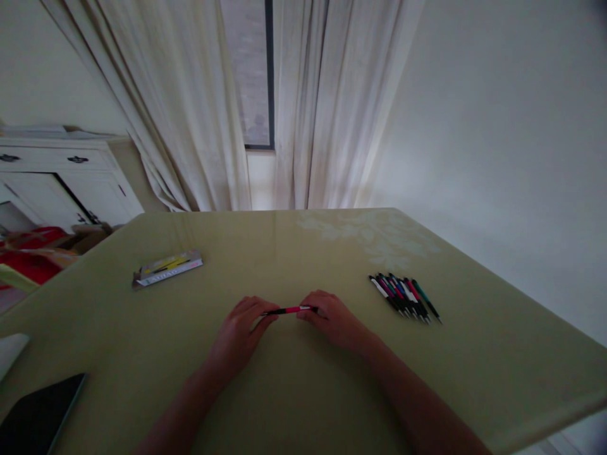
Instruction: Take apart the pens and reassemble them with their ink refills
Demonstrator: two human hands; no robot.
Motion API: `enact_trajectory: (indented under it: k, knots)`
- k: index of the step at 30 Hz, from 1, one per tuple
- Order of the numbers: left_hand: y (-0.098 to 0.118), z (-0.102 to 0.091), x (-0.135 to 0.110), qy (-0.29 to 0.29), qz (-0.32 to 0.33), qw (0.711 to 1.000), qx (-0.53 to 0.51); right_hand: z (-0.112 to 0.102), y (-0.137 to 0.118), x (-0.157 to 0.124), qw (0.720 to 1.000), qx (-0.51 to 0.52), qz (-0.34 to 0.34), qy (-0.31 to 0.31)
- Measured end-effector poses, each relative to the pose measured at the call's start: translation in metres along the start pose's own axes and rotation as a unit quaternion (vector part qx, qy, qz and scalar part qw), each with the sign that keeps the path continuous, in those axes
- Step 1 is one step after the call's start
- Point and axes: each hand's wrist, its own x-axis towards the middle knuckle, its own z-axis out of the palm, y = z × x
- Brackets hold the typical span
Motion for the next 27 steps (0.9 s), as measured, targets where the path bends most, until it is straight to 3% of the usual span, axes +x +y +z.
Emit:
enact_trajectory:
  k: [9,16,22,27]
  knots:
    - [0.003,0.002,-0.003,0.002,0.051,0.999,-0.015,-0.002,-0.015,-0.003,0.994,0.087,0.011,-0.064]
    - [0.001,-0.001,-0.002,0.011,0.033,0.999,-0.029,-0.003,-0.012,-0.005,0.989,0.128,0.021,-0.066]
    - [0.0,0.0,-0.003,-0.024,0.034,0.999,-0.028,-0.004,-0.01,-0.005,0.986,0.144,0.033,-0.077]
    - [-0.001,0.0,-0.004,-0.047,0.066,0.996,0.033,-0.003,-0.011,-0.005,0.988,0.13,0.033,-0.081]
